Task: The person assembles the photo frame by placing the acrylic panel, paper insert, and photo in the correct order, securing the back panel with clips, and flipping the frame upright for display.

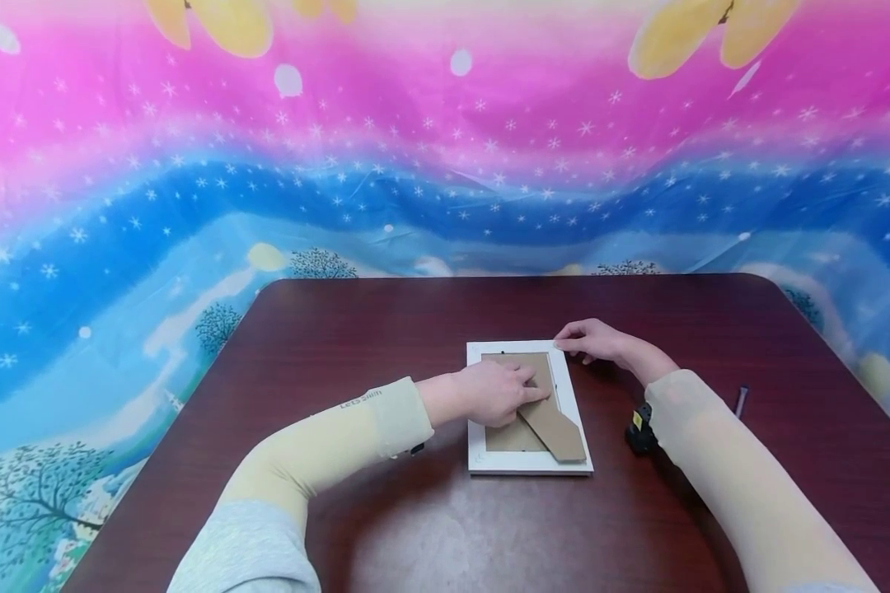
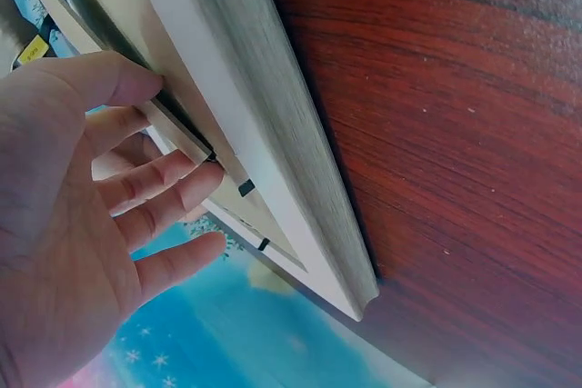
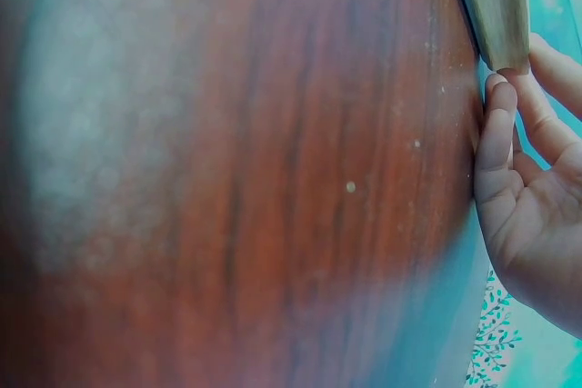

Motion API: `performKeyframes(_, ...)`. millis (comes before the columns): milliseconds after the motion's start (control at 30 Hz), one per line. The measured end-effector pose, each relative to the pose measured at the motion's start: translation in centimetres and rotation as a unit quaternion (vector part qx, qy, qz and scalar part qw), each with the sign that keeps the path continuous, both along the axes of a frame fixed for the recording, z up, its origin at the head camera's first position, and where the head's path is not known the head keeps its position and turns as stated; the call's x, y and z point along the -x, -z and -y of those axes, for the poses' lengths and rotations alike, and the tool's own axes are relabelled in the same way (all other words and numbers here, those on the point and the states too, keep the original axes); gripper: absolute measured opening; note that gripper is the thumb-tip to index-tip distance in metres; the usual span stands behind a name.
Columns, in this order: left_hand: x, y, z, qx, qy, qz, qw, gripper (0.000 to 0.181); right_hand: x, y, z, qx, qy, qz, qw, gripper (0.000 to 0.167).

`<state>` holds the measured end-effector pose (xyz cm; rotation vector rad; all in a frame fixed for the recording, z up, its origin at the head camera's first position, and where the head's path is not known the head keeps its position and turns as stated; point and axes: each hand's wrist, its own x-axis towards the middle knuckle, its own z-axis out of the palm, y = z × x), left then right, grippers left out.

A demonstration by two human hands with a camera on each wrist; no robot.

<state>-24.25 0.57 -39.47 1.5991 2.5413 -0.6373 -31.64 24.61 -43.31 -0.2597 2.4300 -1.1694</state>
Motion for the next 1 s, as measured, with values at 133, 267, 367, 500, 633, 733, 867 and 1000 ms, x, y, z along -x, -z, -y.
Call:
performKeyframes(133, 0.1, -0.2, 0.2, -0.007, -0.009, 0.017, 0.9998, 0.057, 0.0, -0.1, -0.1, 0.012, -0.011, -0.005, 0.9999, 0.036)
performKeyframes(267, 0.8, -0.7, 1.0, -0.047, -0.016, 0.047, 0.9977, 0.049, -0.1, -0.2, -0.1, 0.011, -0.017, -0.007, 0.9998, 0.037)
performKeyframes(367, 2.0, -1.2, 1.9, -0.098, -0.033, 0.061, 0.9928, 0.039, -0.4, -0.6, 0.2, 0.004, -0.010, -0.001, 0.9999, 0.035)
performKeyframes(500, 4.1, -1.8, 3.4, -0.159, -0.099, 0.066, 0.9801, 0.040, -0.3, -0.4, 0.2, -0.001, -0.004, 0.003, 1.0000, 0.033)
performKeyframes(633, 6.3, -1.4, 5.0, -0.197, -0.204, 0.075, 0.9560, 0.050, 0.1, 0.1, 0.0, 0.002, -0.005, 0.001, 1.0000, 0.033)
performKeyframes(733, 7.4, -0.6, 6.1, -0.220, -0.288, 0.135, 0.9222, 0.053, 0.1, 0.1, 0.0, 0.002, -0.006, 0.000, 1.0000, 0.034)
performKeyframes(867, 8.2, 0.5, 6.9, -0.265, -0.363, 0.301, 0.8411, 0.056, 0.0, 0.0, 0.0, 0.001, -0.007, 0.000, 1.0000, 0.034)
performKeyframes(1000, 8.8, 1.5, 7.0, -0.296, -0.376, 0.426, 0.7678, 0.059, -0.1, 0.0, 0.1, 0.008, -0.007, 0.000, 0.9999, 0.035)
